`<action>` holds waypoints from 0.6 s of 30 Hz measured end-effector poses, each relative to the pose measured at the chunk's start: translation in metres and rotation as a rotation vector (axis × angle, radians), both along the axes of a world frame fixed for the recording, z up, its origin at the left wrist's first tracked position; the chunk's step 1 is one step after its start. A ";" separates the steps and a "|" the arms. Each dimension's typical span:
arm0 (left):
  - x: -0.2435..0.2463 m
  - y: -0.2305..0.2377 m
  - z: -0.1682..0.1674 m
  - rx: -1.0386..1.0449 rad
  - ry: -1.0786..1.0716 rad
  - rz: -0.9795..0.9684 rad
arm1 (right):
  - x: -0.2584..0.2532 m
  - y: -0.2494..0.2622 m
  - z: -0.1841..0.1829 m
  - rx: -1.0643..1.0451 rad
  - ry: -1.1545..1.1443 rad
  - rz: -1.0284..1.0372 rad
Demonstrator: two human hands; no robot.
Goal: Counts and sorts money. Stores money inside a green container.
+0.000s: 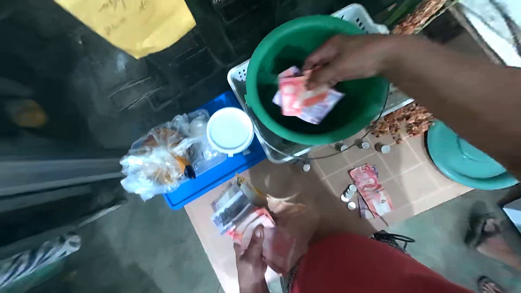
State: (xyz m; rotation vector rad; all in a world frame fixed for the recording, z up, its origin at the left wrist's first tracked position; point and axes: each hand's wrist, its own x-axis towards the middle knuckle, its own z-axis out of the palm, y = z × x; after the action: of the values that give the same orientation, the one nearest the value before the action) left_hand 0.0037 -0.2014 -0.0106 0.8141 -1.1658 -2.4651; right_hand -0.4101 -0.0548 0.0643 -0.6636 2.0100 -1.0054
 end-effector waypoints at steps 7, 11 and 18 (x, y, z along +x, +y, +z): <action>-0.011 0.007 0.009 -0.015 0.046 -0.085 | 0.149 0.105 -0.057 0.018 -0.207 0.251; -0.017 0.026 0.015 -0.052 0.030 -0.149 | 0.182 0.116 -0.085 0.041 -0.043 0.182; -0.037 0.052 0.022 -0.011 0.119 -0.222 | 0.201 0.072 -0.025 -0.479 0.173 0.014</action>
State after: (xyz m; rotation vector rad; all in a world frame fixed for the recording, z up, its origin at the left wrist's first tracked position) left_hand -0.0331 -0.1490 0.0114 0.5525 -1.2863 -2.6394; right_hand -0.2094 0.0176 0.0389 -1.0454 1.9131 -1.4842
